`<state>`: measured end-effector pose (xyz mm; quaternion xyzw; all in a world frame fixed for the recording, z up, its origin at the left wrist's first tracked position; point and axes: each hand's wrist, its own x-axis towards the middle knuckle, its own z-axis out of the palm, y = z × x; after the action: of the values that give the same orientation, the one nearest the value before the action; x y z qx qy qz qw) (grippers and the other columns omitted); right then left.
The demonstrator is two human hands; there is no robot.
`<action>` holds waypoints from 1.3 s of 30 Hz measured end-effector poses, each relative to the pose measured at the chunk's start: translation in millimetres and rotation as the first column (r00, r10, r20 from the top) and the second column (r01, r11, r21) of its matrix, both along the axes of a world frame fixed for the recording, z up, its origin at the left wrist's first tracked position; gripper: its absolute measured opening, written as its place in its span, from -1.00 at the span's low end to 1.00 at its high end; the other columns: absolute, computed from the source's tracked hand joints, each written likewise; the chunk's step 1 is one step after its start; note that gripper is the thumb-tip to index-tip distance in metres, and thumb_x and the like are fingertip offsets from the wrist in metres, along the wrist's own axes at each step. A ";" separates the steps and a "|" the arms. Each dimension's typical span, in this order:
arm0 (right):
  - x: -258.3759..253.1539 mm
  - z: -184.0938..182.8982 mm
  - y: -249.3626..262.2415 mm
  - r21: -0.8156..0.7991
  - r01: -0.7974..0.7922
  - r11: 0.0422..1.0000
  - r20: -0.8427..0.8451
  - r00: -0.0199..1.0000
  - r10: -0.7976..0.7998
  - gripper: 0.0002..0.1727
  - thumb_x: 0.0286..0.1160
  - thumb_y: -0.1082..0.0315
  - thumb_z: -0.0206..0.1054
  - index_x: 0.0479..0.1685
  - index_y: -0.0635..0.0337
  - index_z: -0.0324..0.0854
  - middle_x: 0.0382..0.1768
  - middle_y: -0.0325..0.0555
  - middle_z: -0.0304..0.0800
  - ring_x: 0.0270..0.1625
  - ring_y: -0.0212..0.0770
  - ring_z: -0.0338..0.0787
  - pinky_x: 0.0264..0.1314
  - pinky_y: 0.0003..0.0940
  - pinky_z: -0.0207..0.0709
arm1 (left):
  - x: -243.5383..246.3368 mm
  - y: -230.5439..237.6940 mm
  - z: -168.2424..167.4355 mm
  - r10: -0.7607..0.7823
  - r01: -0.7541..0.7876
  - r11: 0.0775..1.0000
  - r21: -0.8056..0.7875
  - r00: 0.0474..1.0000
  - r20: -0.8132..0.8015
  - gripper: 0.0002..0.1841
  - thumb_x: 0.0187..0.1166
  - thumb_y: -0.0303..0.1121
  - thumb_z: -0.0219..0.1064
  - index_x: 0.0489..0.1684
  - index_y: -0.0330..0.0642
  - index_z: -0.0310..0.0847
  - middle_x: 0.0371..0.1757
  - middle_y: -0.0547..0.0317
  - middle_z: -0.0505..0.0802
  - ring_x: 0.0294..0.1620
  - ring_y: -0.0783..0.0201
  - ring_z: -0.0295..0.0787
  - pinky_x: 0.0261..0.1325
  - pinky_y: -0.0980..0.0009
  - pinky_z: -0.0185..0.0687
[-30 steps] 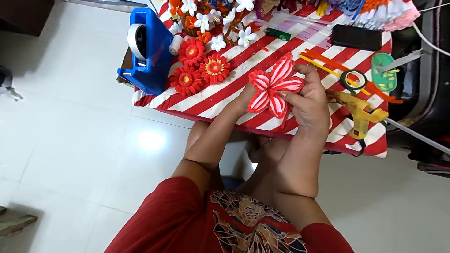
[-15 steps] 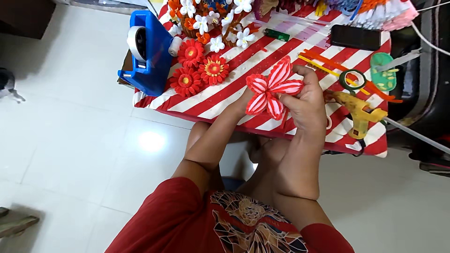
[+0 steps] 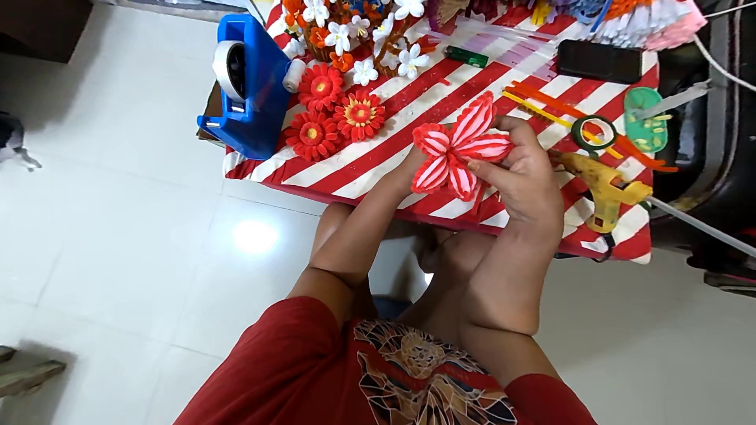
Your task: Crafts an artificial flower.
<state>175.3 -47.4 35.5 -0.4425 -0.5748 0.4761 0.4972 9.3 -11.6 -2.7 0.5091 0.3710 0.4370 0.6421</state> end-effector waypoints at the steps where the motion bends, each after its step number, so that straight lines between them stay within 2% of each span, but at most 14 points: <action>1: 3.0 -1.9 1.2 0.023 -0.040 0.999 -0.056 0.998 0.041 -0.32 0.29 0.66 0.37 0.51 0.21 0.32 0.21 -0.19 0.73 0.16 -0.41 0.82 0.22 -0.43 0.76 | -0.4 2.9 -12.9 -0.006 0.002 0.993 0.117 0.999 0.034 -0.78 0.70 -0.57 0.09 0.17 -0.43 0.53 -0.06 0.14 0.73 0.00 0.59 0.63 0.16 0.67 0.52; 2: 5.0 -3.2 2.5 0.048 -0.062 0.997 -0.105 0.992 0.066 -0.31 0.31 0.64 0.36 0.52 0.19 0.30 0.22 -0.22 0.73 0.17 -0.40 0.81 0.25 -0.41 0.75 | 1.7 9.3 -32.6 -0.032 0.007 0.977 0.215 0.993 0.111 -0.76 0.68 -0.55 0.13 0.19 -0.47 0.53 -0.01 0.05 0.76 0.06 0.51 0.66 0.22 0.60 0.54; 4: 7.0 -5.4 6.1 0.082 -0.032 0.996 -0.150 0.988 0.044 -0.37 0.38 0.61 0.35 0.51 0.17 0.30 0.16 -0.30 0.74 0.12 -0.42 0.81 0.24 -0.42 0.74 | 4.0 12.2 -40.9 -0.068 0.034 0.981 0.193 0.983 0.171 -0.75 0.71 -0.53 0.14 0.22 -0.46 0.51 0.04 -0.02 0.74 0.11 0.42 0.65 0.28 0.52 0.51; 7: 6.5 -10.3 11.5 0.129 0.078 0.989 -0.101 0.993 -0.065 -0.58 0.36 0.57 0.38 0.24 0.20 0.51 -0.01 -0.37 0.81 -0.01 -0.48 0.82 0.11 -0.49 0.76 | -1.7 2.0 -14.7 -0.062 0.065 0.964 0.257 0.998 -0.017 -0.76 0.65 -0.55 0.17 0.15 -0.50 0.55 -0.04 0.08 0.75 0.02 0.58 0.64 0.19 0.65 0.52; 9: 4.1 -9.1 11.0 0.137 0.144 0.980 -0.032 0.989 -0.141 -0.71 0.37 0.58 0.38 0.07 0.20 0.61 -0.13 -0.40 0.81 -0.12 -0.55 0.80 -0.01 -0.56 0.75 | -3.3 0.7 -9.9 -0.040 0.069 0.946 0.316 0.994 -0.098 -0.74 0.64 -0.55 0.19 0.17 -0.54 0.57 0.00 -0.01 0.77 0.07 0.54 0.65 0.23 0.64 0.49; 15: 0.5 -7.3 9.1 0.152 0.238 0.959 0.090 0.963 -0.254 -0.77 0.30 0.63 0.43 -0.07 0.27 0.67 -0.22 -0.36 0.81 -0.19 -0.61 0.79 -0.07 -0.64 0.72 | -0.1 3.5 -12.4 -0.043 0.058 0.961 0.270 0.997 -0.063 -0.78 0.66 -0.56 0.16 0.14 -0.51 0.56 -0.05 0.05 0.75 0.02 0.55 0.64 0.17 0.65 0.51; 18: 2.8 -7.6 9.3 0.170 0.203 0.964 0.061 0.975 -0.216 -0.74 0.36 0.58 0.41 0.02 0.29 0.65 -0.16 -0.33 0.82 -0.14 -0.57 0.80 -0.04 -0.61 0.74 | -0.7 2.7 -12.9 -0.025 0.041 0.953 0.301 0.998 -0.055 -0.78 0.66 -0.57 0.16 0.13 -0.49 0.56 -0.05 0.08 0.75 0.03 0.59 0.63 0.19 0.68 0.50; 22: 11.8 -10.4 12.8 0.156 0.192 0.969 -0.063 0.981 -0.185 -0.66 0.71 0.35 0.17 0.38 0.22 0.46 0.06 -0.37 0.75 0.01 -0.47 0.78 0.14 -0.42 0.72 | -0.3 9.5 -26.5 0.070 -0.050 0.898 0.436 0.997 -0.029 -0.72 0.54 -0.57 0.30 0.13 -0.58 0.58 -0.05 -0.05 0.80 0.04 0.51 0.67 0.21 0.65 0.51; 26: 15.1 -12.7 16.5 0.098 0.415 0.905 -0.255 0.889 -0.380 -0.74 0.77 0.44 -0.04 0.11 0.07 0.58 -0.23 -0.41 0.78 -0.22 -0.40 0.79 0.00 -0.35 0.76 | -1.8 13.0 -28.9 0.208 -0.143 0.872 0.468 0.974 -0.088 -0.75 0.47 -0.55 0.37 0.02 -0.55 0.65 -0.14 -0.02 0.81 -0.05 0.50 0.69 0.13 0.62 0.53; 30: 8.2 -17.0 19.8 0.085 0.465 0.881 -0.199 0.874 -0.442 -0.71 0.71 0.52 -0.11 -0.06 0.00 0.51 -0.62 -0.58 0.44 -0.55 -0.55 0.53 -0.32 -0.55 0.57 | -4.1 13.1 -28.8 0.213 -0.170 0.872 0.460 0.976 -0.043 -0.70 0.48 -0.52 0.38 0.10 -0.53 0.61 -0.06 0.08 0.79 0.06 0.61 0.66 0.25 0.66 0.50; 32: -0.4 -16.3 20.9 0.061 0.478 0.877 -0.216 0.864 -0.456 -0.78 0.73 0.50 -0.06 -0.06 0.00 0.46 -0.63 -0.57 0.38 -0.61 -0.56 0.45 -0.42 -0.58 0.53 | -1.9 15.1 -29.5 0.189 -0.158 0.888 0.433 0.981 -0.029 -0.70 0.49 -0.52 0.39 0.10 -0.55 0.60 -0.04 0.07 0.79 0.08 0.61 0.67 0.28 0.65 0.52; 35: -7.9 -15.4 23.3 0.022 0.501 0.865 -0.254 0.840 -0.480 -0.83 0.66 0.51 0.15 0.02 -0.01 0.41 -0.54 -0.53 0.56 -0.61 -0.55 0.55 -0.46 -0.58 0.58 | -0.4 12.5 -18.0 0.194 -0.143 0.899 0.414 0.977 -0.083 -0.72 0.47 -0.55 0.38 0.05 -0.57 0.62 -0.08 0.03 0.80 0.04 0.61 0.67 0.23 0.67 0.52; 37: -5.5 -17.6 24.4 0.060 0.503 0.862 -0.274 0.839 -0.470 -0.77 0.60 0.53 0.24 0.06 0.01 0.44 -0.49 -0.53 0.66 -0.54 -0.54 0.65 -0.39 -0.55 0.66 | -1.0 11.0 -14.4 0.197 -0.131 0.903 0.408 0.972 -0.125 -0.71 0.48 -0.56 0.36 0.09 -0.59 0.59 -0.05 -0.01 0.79 0.05 0.60 0.65 0.24 0.68 0.49; 39: 1.5 -18.3 23.4 0.088 0.429 0.899 -0.236 0.886 -0.400 -0.83 0.73 0.42 0.13 0.16 0.05 0.47 -0.34 -0.47 0.63 -0.36 -0.47 0.69 -0.21 -0.47 0.70 | -0.5 11.1 -13.7 0.202 -0.136 0.901 0.412 0.972 -0.123 -0.72 0.49 -0.57 0.35 0.09 -0.59 0.59 -0.06 -0.01 0.79 0.04 0.61 0.65 0.23 0.69 0.49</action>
<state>176.8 -24.0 17.3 -0.4666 -0.4420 0.3624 0.6750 8.8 -0.5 -16.4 0.6293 0.3676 0.5148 0.4515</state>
